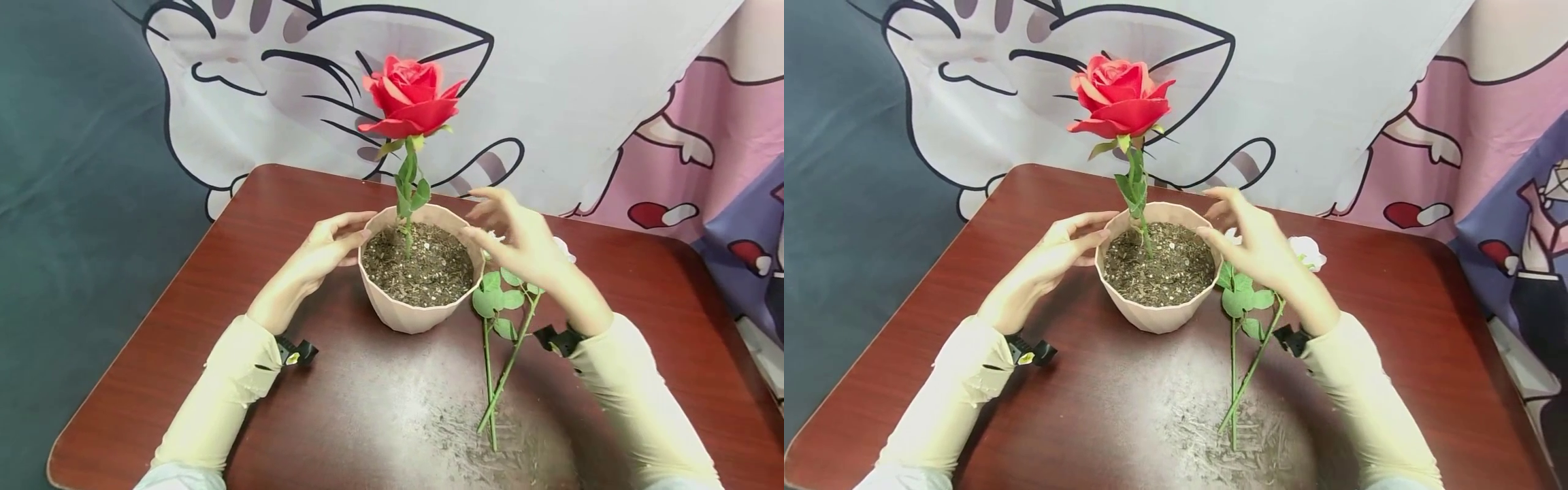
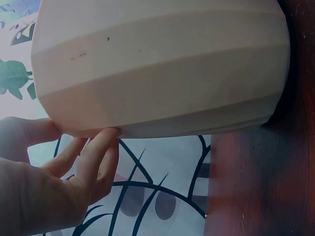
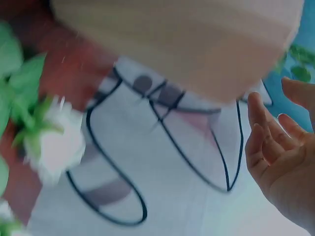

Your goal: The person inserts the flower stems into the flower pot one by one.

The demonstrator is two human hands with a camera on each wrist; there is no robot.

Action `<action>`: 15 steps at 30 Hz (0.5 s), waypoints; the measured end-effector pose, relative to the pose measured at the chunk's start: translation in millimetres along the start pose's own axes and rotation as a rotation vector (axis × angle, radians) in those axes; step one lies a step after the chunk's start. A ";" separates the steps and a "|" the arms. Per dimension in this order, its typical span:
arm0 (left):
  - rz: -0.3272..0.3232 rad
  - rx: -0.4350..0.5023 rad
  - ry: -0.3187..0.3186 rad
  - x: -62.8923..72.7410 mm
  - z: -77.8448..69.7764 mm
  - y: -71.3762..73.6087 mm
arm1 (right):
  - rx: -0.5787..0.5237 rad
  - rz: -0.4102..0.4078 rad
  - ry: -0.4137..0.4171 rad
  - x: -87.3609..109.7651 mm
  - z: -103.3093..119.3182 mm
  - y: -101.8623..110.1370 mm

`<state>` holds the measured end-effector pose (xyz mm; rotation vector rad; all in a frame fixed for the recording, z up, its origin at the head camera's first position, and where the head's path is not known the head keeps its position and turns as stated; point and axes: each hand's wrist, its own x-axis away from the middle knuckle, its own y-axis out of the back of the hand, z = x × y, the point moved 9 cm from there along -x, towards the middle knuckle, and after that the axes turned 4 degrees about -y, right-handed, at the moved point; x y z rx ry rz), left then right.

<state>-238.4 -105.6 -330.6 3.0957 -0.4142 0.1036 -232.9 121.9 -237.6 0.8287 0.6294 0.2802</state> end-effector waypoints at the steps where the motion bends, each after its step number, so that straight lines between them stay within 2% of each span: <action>1: -0.002 -0.004 0.001 0.3 -0.1 0.2 | 0.019 -0.009 -0.007 3.8 -4.3 6.1; 8: -0.001 -0.025 0.003 0.1 -1.6 -1.3 | 0.112 -0.041 -0.098 33.7 -34.6 36.4; 15: 0.000 -0.020 0.009 -2.9 1.3 0.9 | 0.153 -0.024 -0.199 62.1 -56.9 42.3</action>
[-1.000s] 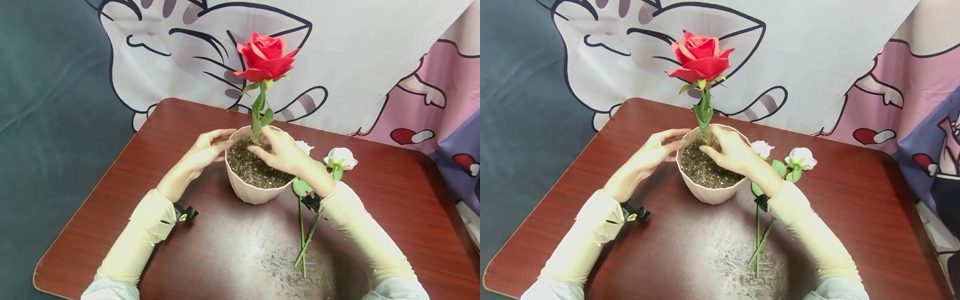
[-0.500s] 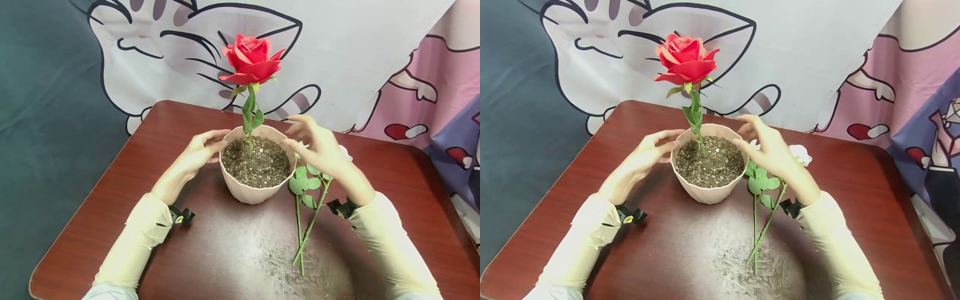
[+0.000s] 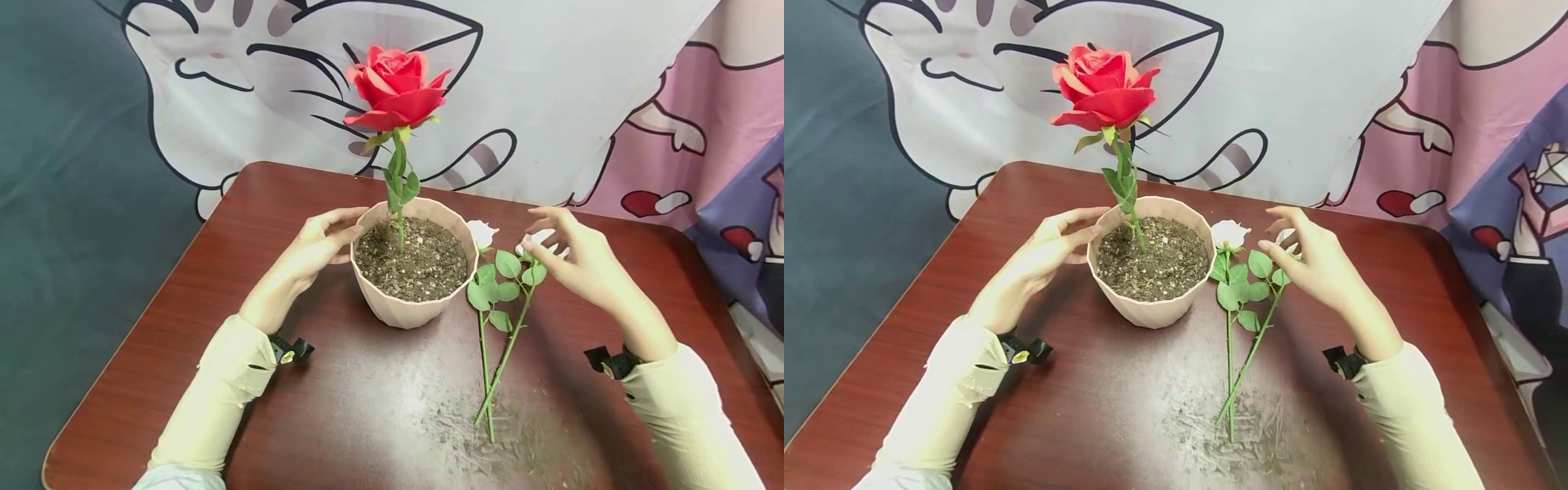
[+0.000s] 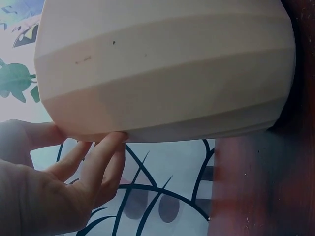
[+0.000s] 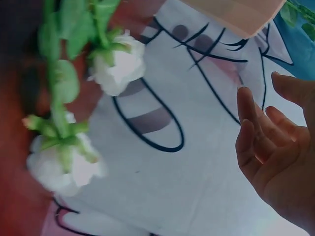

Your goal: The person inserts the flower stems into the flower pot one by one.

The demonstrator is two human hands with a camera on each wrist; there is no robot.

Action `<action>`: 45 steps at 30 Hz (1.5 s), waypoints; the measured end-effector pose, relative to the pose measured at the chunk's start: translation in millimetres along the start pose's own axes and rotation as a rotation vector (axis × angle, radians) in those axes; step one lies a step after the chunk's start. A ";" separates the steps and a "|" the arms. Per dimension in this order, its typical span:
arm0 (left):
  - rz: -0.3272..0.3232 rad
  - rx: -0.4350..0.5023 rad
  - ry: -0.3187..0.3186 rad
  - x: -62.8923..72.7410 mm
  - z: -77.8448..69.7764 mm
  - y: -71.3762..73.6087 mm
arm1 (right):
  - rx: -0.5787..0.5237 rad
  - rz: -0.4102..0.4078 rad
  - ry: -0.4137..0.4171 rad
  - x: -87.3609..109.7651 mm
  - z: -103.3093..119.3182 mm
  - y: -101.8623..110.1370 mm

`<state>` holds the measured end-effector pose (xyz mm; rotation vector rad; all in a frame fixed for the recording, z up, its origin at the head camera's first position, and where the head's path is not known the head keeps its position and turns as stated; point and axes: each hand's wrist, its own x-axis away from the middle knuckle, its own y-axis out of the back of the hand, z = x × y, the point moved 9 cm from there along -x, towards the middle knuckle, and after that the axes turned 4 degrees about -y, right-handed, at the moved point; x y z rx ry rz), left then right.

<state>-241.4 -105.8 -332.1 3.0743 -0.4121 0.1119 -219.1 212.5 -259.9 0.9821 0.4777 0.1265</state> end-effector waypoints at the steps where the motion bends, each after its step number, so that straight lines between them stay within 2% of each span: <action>1: 0.000 0.002 -0.002 -0.2 0.1 0.7 | 0.001 0.006 -0.009 3.2 -2.9 -1.5; 8: -0.011 0.027 -0.012 -2.6 1.7 5.0 | -0.003 0.031 -0.046 29.4 -17.9 -19.4; 13: -0.025 0.036 0.001 -1.9 3.6 8.2 | -0.040 0.071 -0.052 47.2 -20.1 -41.6; 18: -0.030 0.047 0.008 -1.7 3.8 8.9 | -0.064 0.135 -0.056 63.3 -17.2 -72.5; 22: -0.023 0.040 0.004 -1.8 3.5 8.1 | -0.053 0.202 -0.131 73.0 -16.8 -94.4; 27: -0.022 0.032 0.008 -1.6 4.2 6.3 | 0.021 0.284 -0.260 80.6 -17.1 -109.8; 31: -0.029 0.035 0.013 -1.4 5.7 5.8 | 0.088 0.399 -0.311 85.4 -14.3 -123.8; 36: -0.029 0.037 0.020 -0.5 6.9 5.4 | 0.169 0.443 -0.352 86.2 -13.4 -130.1; 39: -0.025 0.043 0.020 -0.3 7.0 4.7 | 0.135 0.457 -0.384 86.8 -16.0 -131.4; 45: -0.013 0.050 0.020 -0.2 6.9 2.8 | -0.041 0.456 -0.458 93.6 -23.4 -130.0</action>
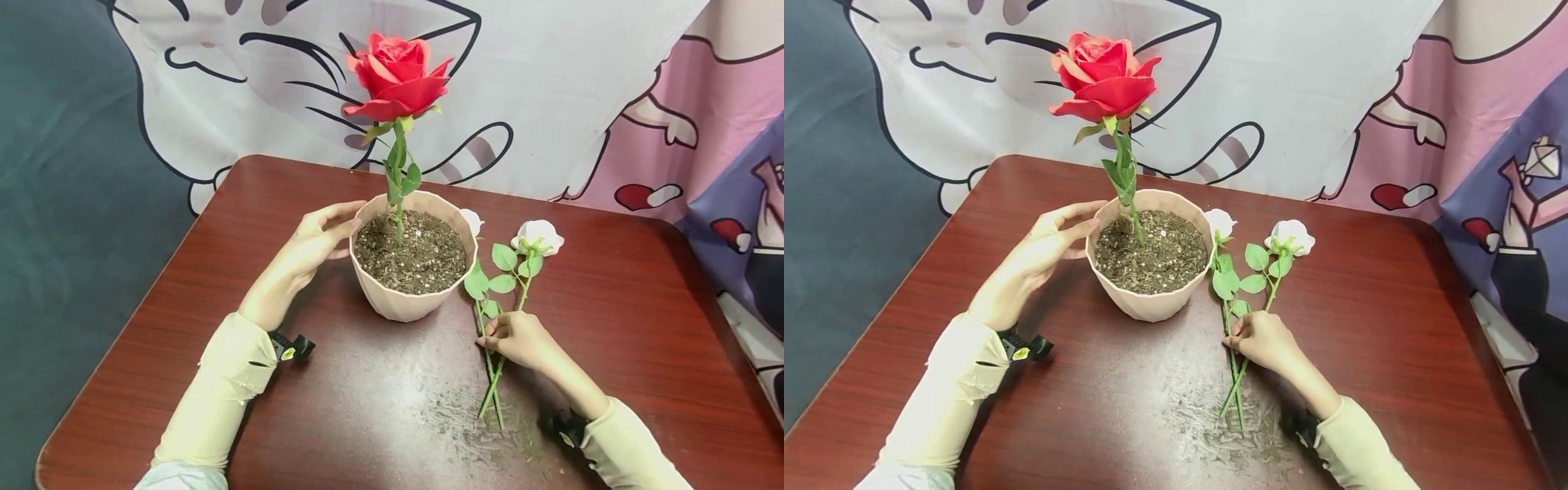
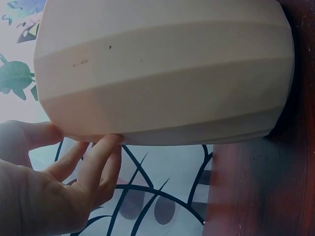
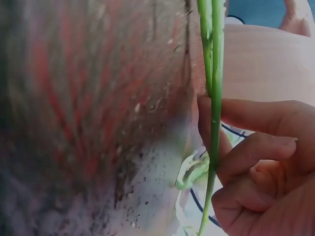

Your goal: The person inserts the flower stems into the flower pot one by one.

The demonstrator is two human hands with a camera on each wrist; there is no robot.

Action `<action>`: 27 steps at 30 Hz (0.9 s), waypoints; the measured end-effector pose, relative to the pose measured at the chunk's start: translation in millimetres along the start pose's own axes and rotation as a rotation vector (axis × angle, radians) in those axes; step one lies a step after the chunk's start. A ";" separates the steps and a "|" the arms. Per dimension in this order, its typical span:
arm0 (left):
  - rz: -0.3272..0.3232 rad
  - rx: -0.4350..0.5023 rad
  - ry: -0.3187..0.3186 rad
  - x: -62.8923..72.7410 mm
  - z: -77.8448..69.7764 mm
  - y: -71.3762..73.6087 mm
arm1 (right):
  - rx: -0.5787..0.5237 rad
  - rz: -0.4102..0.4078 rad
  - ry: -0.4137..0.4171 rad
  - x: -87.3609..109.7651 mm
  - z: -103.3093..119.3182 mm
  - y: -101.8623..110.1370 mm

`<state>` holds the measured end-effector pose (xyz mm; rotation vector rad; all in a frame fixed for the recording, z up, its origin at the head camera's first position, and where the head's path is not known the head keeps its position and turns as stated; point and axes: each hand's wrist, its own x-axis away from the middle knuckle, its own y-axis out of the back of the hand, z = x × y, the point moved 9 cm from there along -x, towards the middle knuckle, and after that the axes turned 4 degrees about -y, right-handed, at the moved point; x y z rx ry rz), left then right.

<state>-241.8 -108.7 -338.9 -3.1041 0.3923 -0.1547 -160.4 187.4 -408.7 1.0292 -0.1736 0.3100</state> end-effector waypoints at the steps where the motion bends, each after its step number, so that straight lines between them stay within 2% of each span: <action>1: 0.000 -0.004 0.001 0.2 0.2 0.3 | -0.027 0.000 -0.001 1.1 -0.5 0.8; 6: -0.002 -0.009 0.004 0.6 0.3 1.3 | -0.145 -0.041 0.020 6.6 2.7 9.8; 12: -0.010 -0.004 0.004 0.5 -0.1 1.6 | -0.318 -0.083 0.119 10.3 13.1 16.9; 16: -0.005 0.008 0.002 0.3 0.5 0.9 | -0.386 -0.123 0.225 14.3 23.3 23.5; 21: 0.003 0.011 -0.006 0.2 0.9 -0.3 | -0.386 -0.254 0.375 25.0 41.2 47.0; 27: 0.000 0.018 -0.007 1.2 0.3 -0.8 | -0.398 -0.455 0.465 38.3 57.5 94.0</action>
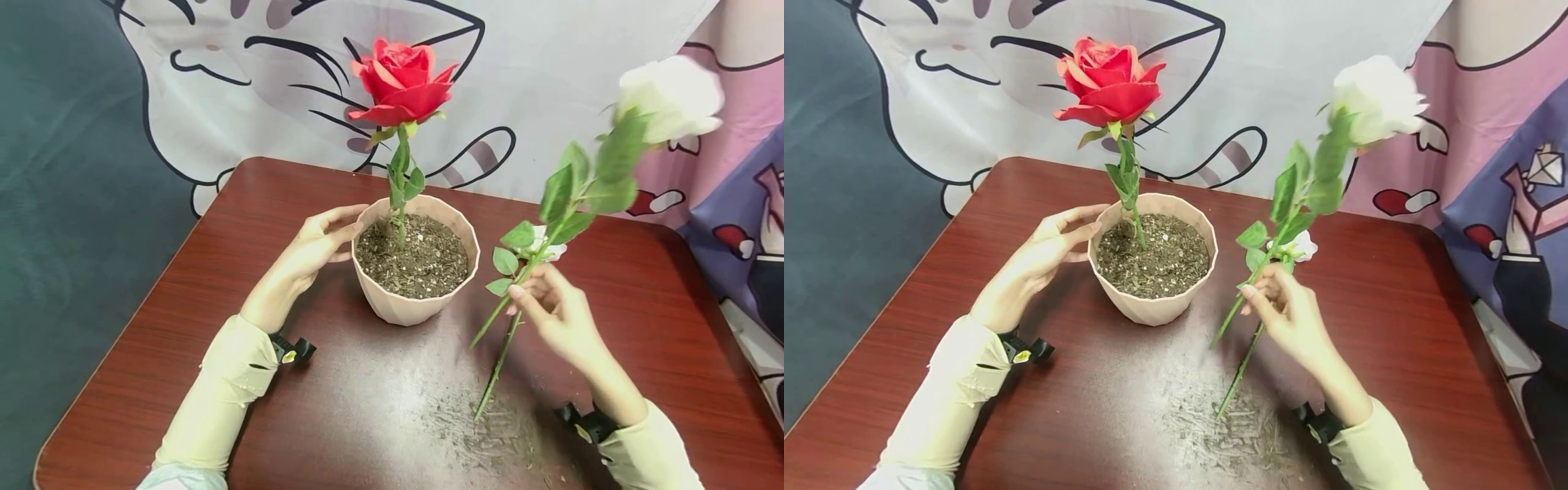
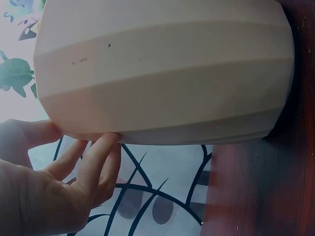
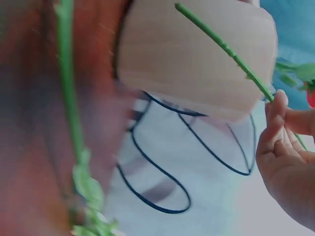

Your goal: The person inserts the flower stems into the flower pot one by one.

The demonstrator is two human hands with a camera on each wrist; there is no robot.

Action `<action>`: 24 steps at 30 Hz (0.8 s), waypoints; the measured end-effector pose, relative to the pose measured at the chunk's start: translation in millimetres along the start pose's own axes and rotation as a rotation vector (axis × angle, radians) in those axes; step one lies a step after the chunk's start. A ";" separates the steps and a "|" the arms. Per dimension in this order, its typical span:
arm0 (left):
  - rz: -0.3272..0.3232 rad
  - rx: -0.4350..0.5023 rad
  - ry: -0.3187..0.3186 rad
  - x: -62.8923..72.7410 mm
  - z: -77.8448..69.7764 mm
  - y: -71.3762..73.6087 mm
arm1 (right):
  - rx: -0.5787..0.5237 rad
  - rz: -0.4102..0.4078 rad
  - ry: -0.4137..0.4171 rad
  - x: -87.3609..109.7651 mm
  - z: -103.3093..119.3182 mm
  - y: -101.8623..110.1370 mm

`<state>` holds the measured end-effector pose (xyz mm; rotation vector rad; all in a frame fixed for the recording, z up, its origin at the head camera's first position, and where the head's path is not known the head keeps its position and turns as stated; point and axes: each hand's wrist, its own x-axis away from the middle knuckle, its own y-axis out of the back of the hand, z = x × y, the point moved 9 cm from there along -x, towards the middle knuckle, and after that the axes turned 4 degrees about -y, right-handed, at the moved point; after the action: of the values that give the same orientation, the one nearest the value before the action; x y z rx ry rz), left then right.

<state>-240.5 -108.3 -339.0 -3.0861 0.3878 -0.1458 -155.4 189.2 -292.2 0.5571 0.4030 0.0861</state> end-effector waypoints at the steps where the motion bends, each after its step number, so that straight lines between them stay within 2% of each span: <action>1: 0.001 0.003 0.000 0.1 0.1 -0.4 | -0.016 -0.030 0.019 -2.4 4.2 6.2; 4: 0.012 0.009 -0.003 -0.3 0.3 -1.3 | -0.138 -0.108 0.054 -10.1 15.2 23.8; 9: 0.014 -0.002 -0.004 -1.0 -0.3 0.3 | -0.502 -0.240 0.192 -29.1 39.8 51.9; 12: 0.007 -0.013 -0.005 -1.0 -0.7 0.6 | -0.602 -0.289 0.258 -45.2 52.5 58.3; 14: 0.004 -0.010 -0.005 -0.8 -0.9 0.2 | -0.583 -0.281 0.268 -58.1 57.7 52.7; 20: 0.004 0.006 -0.004 1.2 -1.5 0.7 | -0.234 -0.159 0.297 -93.1 63.8 1.9; 24: 0.004 -0.005 -0.010 2.2 -2.3 -0.2 | -0.131 -0.096 0.291 -102.6 56.5 -26.8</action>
<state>-238.5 -108.6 -336.5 -3.0898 0.3950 -0.1288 -228.1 119.2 -227.0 0.3960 0.7020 0.1014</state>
